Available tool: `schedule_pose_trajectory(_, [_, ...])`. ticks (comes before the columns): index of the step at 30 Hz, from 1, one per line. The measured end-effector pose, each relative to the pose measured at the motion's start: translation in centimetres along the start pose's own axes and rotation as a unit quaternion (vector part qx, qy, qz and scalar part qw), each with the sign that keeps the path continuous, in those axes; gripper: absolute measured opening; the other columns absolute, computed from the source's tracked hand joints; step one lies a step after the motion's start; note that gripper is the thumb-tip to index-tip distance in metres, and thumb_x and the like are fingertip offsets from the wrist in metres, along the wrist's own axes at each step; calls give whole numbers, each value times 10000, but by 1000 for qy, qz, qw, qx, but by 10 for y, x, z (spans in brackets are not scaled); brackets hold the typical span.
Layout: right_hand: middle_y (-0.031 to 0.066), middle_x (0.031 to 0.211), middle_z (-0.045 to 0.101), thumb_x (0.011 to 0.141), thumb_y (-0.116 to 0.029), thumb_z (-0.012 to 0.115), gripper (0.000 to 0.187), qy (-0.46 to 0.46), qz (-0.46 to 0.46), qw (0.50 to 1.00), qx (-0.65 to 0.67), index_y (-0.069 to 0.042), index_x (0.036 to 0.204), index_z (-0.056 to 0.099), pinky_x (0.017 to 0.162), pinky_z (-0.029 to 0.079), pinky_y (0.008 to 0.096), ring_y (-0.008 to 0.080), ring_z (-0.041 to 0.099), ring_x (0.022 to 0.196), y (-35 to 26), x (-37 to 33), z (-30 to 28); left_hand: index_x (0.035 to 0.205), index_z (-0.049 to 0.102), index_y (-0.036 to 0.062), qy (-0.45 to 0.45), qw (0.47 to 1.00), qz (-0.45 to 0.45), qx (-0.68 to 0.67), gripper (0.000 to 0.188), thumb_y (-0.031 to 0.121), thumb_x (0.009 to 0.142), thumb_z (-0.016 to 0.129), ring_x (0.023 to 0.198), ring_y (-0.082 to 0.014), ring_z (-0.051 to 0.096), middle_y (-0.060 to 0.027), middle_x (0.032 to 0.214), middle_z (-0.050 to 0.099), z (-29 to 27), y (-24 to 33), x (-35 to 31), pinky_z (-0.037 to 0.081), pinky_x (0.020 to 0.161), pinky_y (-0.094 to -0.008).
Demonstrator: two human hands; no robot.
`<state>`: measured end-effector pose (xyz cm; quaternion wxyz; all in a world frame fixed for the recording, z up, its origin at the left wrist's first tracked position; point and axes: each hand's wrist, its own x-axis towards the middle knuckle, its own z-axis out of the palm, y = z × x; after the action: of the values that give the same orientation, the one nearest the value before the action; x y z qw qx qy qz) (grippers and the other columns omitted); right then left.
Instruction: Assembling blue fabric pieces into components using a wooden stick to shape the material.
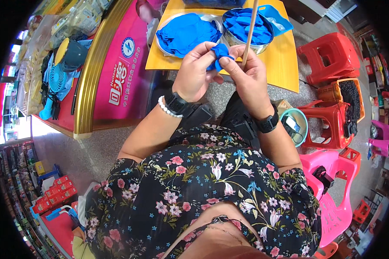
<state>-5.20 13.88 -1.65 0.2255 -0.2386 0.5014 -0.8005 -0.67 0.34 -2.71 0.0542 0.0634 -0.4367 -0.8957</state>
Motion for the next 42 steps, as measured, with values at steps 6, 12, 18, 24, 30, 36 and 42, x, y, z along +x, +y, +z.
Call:
schedule_pose_trajectory(6, [-23,778,512,874,-55,596,132,86,-87,991,-48,-64,870,464,594,402,177,30,473,696,4,8,-4,1041,568,78,-132,988,-37,-65,153,128,904,524,632,-64,522,-15,841,603,-2,4,-9,517,551,-274])
schedule_pose_trajectory(12, [-29,754,499,875,-39,579,132,110,-82,991,-7,-66,875,450,576,389,175,20,456,674,7,6,-4,1142,532,45,-178,977,52,108,367,84,804,670,669,-62,521,-34,943,596,1,3,-14,559,625,-297])
schedule_pose_trajectory(18, [-19,768,497,877,-15,558,120,96,-92,990,-38,-59,873,447,598,400,176,26,467,700,0,2,2,1086,557,23,-199,978,17,54,282,28,817,642,620,-77,553,-56,856,607,-6,7,-14,567,636,-292])
schedule_pose_trajectory(24, [-11,781,503,883,-16,545,100,124,-107,986,-40,-45,883,450,612,404,181,28,470,717,-1,2,5,968,581,4,-150,987,49,15,169,13,814,650,654,-106,604,-65,847,629,4,3,-13,550,645,-275])
schedule_pose_trajectory(30, [-14,770,498,889,-33,542,96,129,-99,985,-59,-45,875,448,609,391,175,29,460,708,1,5,1,970,580,12,-132,990,43,18,133,38,846,621,679,-121,621,-59,844,630,4,2,-9,544,654,-275])
schedule_pose_trajectory(36, [-30,756,465,880,-35,554,123,94,-82,991,-53,-53,846,437,572,368,185,20,409,674,5,1,8,874,556,28,26,996,86,-4,49,28,849,599,655,-106,614,-39,775,611,8,1,-1,550,617,-281])
schedule_pose_trajectory(42, [-40,741,450,874,-26,554,131,96,-72,989,-83,-66,825,440,567,368,193,16,396,669,12,1,3,875,550,24,38,964,155,211,66,-14,830,581,699,-95,604,-16,793,592,0,0,16,554,636,-280])
